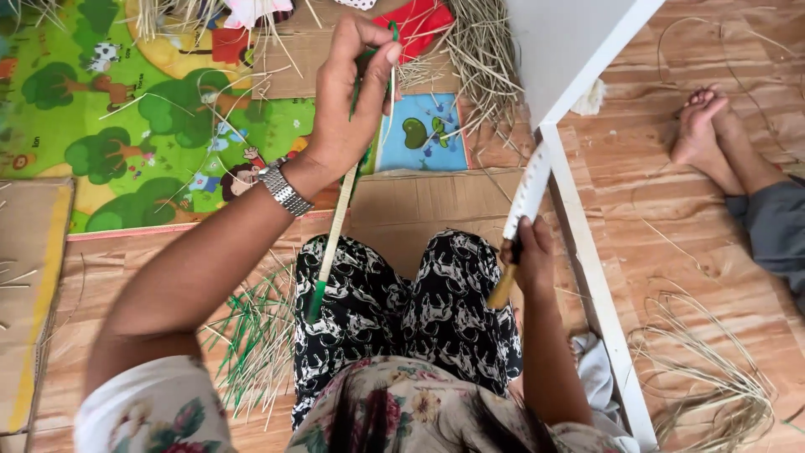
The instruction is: Weaving a decorative fan using green and natural colored fibers.
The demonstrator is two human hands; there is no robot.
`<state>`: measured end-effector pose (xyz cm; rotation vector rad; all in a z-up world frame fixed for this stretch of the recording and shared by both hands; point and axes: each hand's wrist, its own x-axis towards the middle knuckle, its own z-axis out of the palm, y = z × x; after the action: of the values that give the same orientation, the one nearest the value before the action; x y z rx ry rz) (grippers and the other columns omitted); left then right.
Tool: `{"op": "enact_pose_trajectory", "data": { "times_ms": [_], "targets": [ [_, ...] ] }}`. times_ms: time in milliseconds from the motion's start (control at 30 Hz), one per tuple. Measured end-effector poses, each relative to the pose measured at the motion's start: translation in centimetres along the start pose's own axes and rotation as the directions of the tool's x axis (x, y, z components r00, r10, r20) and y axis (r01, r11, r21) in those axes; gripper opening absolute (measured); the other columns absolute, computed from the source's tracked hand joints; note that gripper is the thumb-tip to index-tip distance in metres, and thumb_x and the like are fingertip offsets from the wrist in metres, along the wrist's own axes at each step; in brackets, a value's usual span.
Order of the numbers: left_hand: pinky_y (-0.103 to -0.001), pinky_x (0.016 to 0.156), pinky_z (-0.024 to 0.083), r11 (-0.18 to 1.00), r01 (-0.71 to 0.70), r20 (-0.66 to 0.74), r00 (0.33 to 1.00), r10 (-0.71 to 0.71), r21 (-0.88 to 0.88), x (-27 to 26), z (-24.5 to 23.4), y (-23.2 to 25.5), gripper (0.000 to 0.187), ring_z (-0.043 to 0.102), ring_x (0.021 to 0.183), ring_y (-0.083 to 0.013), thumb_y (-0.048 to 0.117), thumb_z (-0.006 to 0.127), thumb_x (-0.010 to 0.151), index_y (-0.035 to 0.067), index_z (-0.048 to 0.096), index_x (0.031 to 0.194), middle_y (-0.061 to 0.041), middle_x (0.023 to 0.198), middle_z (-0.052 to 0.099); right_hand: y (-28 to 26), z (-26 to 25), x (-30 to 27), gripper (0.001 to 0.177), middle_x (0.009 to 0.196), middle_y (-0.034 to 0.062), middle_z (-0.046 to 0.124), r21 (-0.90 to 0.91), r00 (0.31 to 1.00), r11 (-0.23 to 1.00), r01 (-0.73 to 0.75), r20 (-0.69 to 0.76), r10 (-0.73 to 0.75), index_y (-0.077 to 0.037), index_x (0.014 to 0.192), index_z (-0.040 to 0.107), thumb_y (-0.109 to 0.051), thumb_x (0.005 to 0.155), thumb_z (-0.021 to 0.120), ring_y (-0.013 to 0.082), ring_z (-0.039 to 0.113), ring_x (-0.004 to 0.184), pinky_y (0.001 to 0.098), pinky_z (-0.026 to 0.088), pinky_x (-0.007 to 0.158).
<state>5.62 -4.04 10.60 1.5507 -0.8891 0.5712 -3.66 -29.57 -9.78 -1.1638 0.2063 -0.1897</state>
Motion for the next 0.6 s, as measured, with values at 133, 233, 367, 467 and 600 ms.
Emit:
{"op": "enact_pose_trajectory", "data": {
  "times_ms": [133, 233, 367, 467, 600],
  "targets": [
    [-0.021, 0.050, 0.041, 0.976, 0.086, -0.095, 0.990, -0.107, -0.201, -0.3, 1.6, -0.2, 0.009, 0.047, 0.054, -0.0102, 0.012, 0.040, 0.088, 0.005, 0.035, 0.090, -0.004, 0.071, 0.043, -3.0, 5.8, -0.5, 0.016, 0.049, -0.0001, 0.044, 0.172, 0.944, 0.981, 0.093, 0.298, -0.142, -0.010, 0.075, 0.042, -0.018, 0.089, 0.038, 0.0075, 0.036, 0.035, 0.0191, 0.032, 0.032],
    [-0.021, 0.046, 0.042, 0.939, 0.098, -0.111, 0.984, -0.142, -0.329, -1.6, 3.2, -1.1, 0.015, 0.048, 0.051, -0.0112, 0.016, 0.045, 0.087, 0.005, 0.035, 0.090, -0.004, 0.070, 0.043, -4.5, 9.7, -0.8, 0.013, 0.048, -0.0014, 0.039, 0.183, 0.956, 0.977, 0.114, 0.247, -0.158, 0.000, 0.084, 0.047, 0.003, 0.072, 0.054, 0.0060, 0.032, 0.033, 0.0172, 0.028, 0.029],
    [-0.022, 0.049, 0.045, 0.966, 0.106, -0.090, 0.987, -0.131, -0.235, -3.2, 5.1, 0.2, 0.009, 0.046, 0.053, -0.0109, 0.010, 0.042, 0.087, 0.003, 0.037, 0.087, -0.004, 0.073, 0.040, -6.2, 12.3, -1.6, 0.035, 0.046, -0.0015, 0.037, 0.366, 0.899, 0.929, -0.063, 0.424, -0.106, 0.006, 0.105, 0.049, 0.008, 0.070, 0.052, 0.0051, 0.029, 0.033, 0.0164, 0.025, 0.030],
    [-0.018, 0.048, 0.039, 0.906, 0.239, -0.044, 0.962, -0.270, -0.350, -4.0, 5.4, 0.8, 0.008, 0.045, 0.058, -0.0083, 0.008, 0.042, 0.086, 0.005, 0.036, 0.090, -0.003, 0.077, 0.042, -6.3, 12.4, -1.7, 0.034, 0.049, 0.0012, 0.040, 0.345, 0.866, 0.922, -0.175, 0.499, -0.023, 0.006, 0.102, 0.046, 0.006, 0.069, 0.055, 0.0053, 0.029, 0.033, 0.0177, 0.023, 0.030],
    [-0.021, 0.056, 0.042, 0.934, 0.217, -0.103, 0.962, -0.255, -0.283, -4.5, 5.0, 0.2, 0.009, 0.047, 0.058, -0.0099, 0.010, 0.042, 0.087, 0.004, 0.037, 0.090, -0.003, 0.076, 0.042, -6.0, 11.3, -1.8, 0.035, 0.051, 0.0000, 0.039, 0.452, 0.683, 0.839, -0.303, 0.717, -0.140, 0.006, 0.101, 0.048, -0.013, 0.075, 0.061, 0.0058, 0.033, 0.039, 0.0162, 0.026, 0.033]
  ]
}}
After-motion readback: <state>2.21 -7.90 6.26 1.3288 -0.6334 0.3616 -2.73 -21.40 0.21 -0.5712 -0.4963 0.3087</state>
